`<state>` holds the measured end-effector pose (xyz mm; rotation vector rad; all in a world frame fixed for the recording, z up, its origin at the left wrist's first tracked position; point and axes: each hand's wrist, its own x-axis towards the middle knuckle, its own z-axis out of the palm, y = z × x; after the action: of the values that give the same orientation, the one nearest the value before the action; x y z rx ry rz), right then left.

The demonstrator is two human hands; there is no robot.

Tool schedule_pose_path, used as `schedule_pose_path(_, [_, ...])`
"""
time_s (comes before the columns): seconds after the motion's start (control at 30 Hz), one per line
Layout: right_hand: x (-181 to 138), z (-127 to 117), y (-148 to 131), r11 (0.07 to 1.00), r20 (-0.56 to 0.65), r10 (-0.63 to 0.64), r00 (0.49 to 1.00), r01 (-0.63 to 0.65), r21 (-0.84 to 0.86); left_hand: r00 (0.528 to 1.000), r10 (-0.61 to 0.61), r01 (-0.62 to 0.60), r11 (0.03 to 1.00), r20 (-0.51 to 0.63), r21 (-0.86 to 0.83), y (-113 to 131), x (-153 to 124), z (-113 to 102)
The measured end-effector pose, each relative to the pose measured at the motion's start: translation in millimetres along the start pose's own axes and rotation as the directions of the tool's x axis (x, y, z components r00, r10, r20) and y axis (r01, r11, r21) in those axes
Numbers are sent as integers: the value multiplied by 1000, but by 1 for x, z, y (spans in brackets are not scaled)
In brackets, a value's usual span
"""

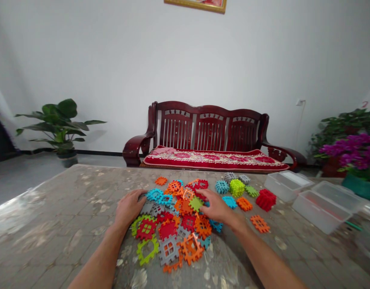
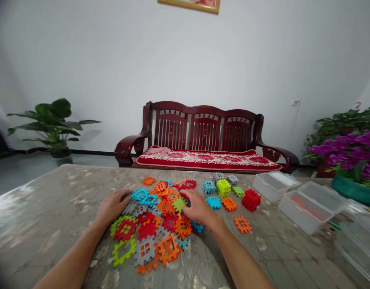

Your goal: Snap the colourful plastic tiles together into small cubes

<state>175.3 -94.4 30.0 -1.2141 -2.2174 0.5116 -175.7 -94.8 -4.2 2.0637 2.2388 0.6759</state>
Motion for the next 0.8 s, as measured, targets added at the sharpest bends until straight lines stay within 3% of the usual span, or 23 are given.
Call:
schedule_pose_path(0.13, [-7, 0, -20, 977, -17, 102, 995, -104, -188, 1000, -5, 5, 1000, 7, 3, 1, -1, -2])
schedule_pose_path(0.3, [-8, 0, -38, 912, 41, 154, 987, -126, -390, 1000, -6, 6, 1000, -21, -10, -1, -1, 0])
schedule_pose_path(0.53, [-11, -8, -33, 906, -33, 154, 987, -155, -394, 1000, 27, -27, 1000, -5, -15, -7, 3, 4])
schedule_pose_path(0.63, [-14, -38, -14, 913, -125, 193, 973, -225, -341, 1000, 20, -20, 1000, -7, -14, -9, 4, 5])
schedule_pose_path(0.8, [-17, -123, 41, 828, -269, 372, 888, -449, -336, 999, 36, -36, 999, -18, -8, -12, 5, 8])
